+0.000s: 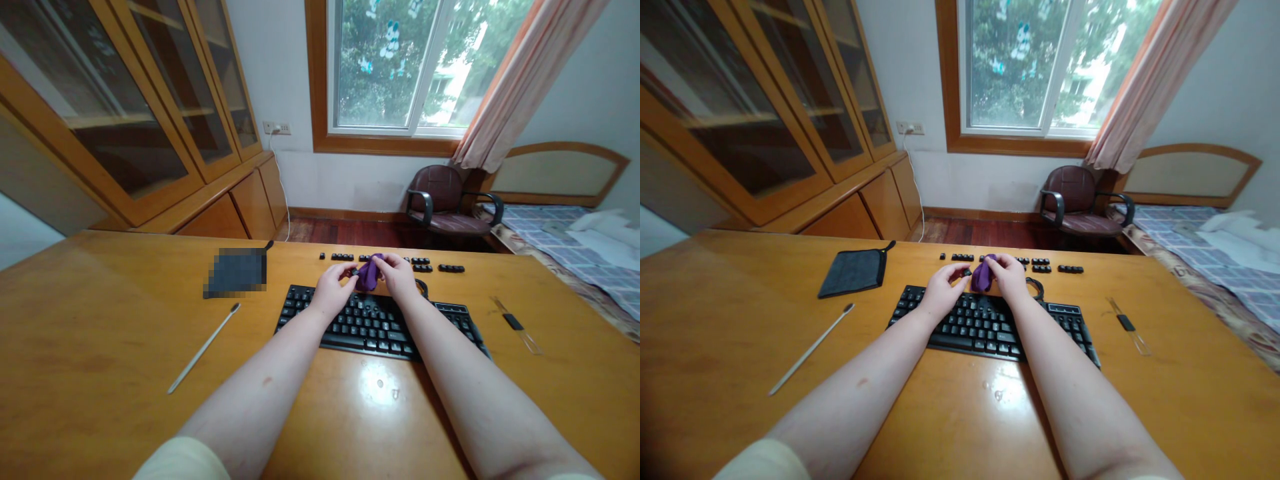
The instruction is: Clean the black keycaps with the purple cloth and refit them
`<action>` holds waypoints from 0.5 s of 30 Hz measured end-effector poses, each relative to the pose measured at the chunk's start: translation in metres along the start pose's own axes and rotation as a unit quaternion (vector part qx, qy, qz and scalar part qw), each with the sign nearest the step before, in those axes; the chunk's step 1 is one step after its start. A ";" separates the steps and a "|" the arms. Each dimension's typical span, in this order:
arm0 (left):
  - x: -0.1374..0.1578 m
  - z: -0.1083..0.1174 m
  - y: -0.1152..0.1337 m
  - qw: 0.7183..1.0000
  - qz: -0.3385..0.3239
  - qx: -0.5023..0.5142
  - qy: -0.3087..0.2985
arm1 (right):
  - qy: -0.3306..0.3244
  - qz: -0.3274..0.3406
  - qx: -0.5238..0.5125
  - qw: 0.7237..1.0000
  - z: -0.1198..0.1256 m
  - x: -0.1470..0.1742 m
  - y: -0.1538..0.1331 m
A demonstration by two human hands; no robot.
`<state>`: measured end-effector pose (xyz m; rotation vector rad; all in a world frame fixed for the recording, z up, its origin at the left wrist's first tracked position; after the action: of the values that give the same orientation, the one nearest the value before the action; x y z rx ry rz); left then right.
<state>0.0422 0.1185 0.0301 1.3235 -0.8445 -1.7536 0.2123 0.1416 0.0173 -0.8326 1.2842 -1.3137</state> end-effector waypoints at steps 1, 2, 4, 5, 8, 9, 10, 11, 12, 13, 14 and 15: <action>0.000 -0.001 0.001 1.000 -0.002 -0.001 -0.005 | 0.032 -0.003 -0.005 0.999 0.008 -0.001 0.001; 0.000 -0.002 0.003 1.000 -0.007 -0.004 -0.012 | 0.057 -0.005 -0.010 0.998 0.014 -0.001 0.001; 0.000 -0.006 0.009 0.999 -0.024 -0.013 -0.036 | 0.086 -0.007 -0.024 0.996 0.021 -0.001 0.002; 0.000 -0.008 0.012 0.998 -0.034 -0.020 -0.046 | 0.092 -0.006 -0.031 0.995 0.023 0.000 0.003; 0.001 -0.011 0.019 0.996 -0.055 -0.039 -0.064 | 0.097 0.003 -0.042 0.994 0.024 0.000 0.003; 0.001 -0.012 0.021 0.995 -0.058 -0.045 -0.070 | 0.099 0.005 -0.043 0.994 0.024 0.000 0.003; 0.002 -0.014 0.022 0.994 -0.058 -0.049 -0.079 | 0.100 0.007 -0.043 0.994 0.024 0.000 0.003; 0.002 -0.016 0.023 0.993 -0.054 -0.053 -0.093 | 0.101 0.008 -0.043 0.994 0.024 0.000 0.004; 0.003 -0.019 0.022 0.991 -0.048 -0.057 -0.110 | 0.103 0.009 -0.043 0.994 0.024 -0.001 0.004; 0.004 -0.023 0.021 0.989 -0.040 -0.063 -0.128 | 0.102 0.009 -0.044 0.994 0.024 -0.001 0.004; 0.005 -0.027 0.020 0.986 -0.033 -0.071 -0.147 | 0.101 0.010 -0.043 0.994 0.024 -0.001 0.004; 0.006 -0.031 0.019 0.982 -0.031 -0.080 -0.167 | 0.100 0.012 -0.040 0.994 0.024 -0.001 0.004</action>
<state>0.0745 0.1022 0.0360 0.9732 -0.8278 -2.0831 0.2364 0.1377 0.0173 -0.7537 1.5082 -1.3603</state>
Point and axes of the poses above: each hand's wrist, its own x-axis away from the middle knuckle, its own z-axis out of the back of the hand, y = z × x, the point moved 10 cm from there along -x, towards the middle knuckle, and after that the axes turned 8 degrees about x, right-handed, at the moved point
